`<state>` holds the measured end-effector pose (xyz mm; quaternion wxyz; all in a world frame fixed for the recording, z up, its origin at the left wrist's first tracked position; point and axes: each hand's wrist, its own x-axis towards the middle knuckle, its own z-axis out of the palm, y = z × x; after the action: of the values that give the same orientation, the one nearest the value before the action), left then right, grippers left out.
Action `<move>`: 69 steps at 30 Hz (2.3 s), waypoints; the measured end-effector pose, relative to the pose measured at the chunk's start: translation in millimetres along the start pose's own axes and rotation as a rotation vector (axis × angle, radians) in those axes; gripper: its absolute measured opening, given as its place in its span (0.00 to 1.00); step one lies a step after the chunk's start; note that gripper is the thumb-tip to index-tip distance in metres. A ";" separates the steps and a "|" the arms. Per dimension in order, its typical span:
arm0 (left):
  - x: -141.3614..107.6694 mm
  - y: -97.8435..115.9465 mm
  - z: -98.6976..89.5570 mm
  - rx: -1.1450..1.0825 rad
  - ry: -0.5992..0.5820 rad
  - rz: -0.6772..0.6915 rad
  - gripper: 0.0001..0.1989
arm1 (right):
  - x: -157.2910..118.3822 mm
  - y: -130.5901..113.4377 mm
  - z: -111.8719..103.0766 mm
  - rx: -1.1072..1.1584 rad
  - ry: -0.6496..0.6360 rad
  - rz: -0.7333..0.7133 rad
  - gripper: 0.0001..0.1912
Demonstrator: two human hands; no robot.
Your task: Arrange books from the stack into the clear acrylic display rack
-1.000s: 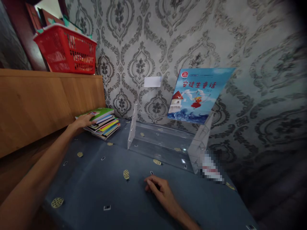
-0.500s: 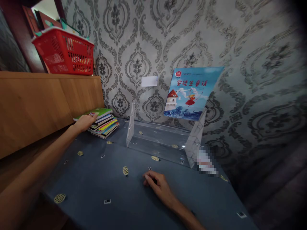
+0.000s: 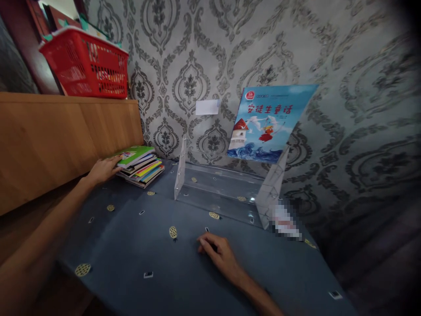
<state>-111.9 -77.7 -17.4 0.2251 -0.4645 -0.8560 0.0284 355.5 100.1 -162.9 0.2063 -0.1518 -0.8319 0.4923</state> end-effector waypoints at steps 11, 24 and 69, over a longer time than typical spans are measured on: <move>-6.0 61.9 -23.1 0.070 0.150 0.163 0.23 | -0.8 -4.0 -1.2 -0.009 0.004 -0.011 0.28; -18.6 111.9 -0.9 0.158 0.185 0.146 0.26 | -1.7 -9.2 -2.0 -0.037 0.000 -0.015 0.24; -150.0 215.1 -6.8 0.140 -0.073 0.413 0.27 | -4.2 -14.2 -3.5 -0.074 -0.002 -0.028 0.15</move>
<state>129.3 -78.0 -120.6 0.2151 -0.6120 -0.7462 0.1499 360.2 94.1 -149.7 0.2068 -0.1472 -0.8518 0.4582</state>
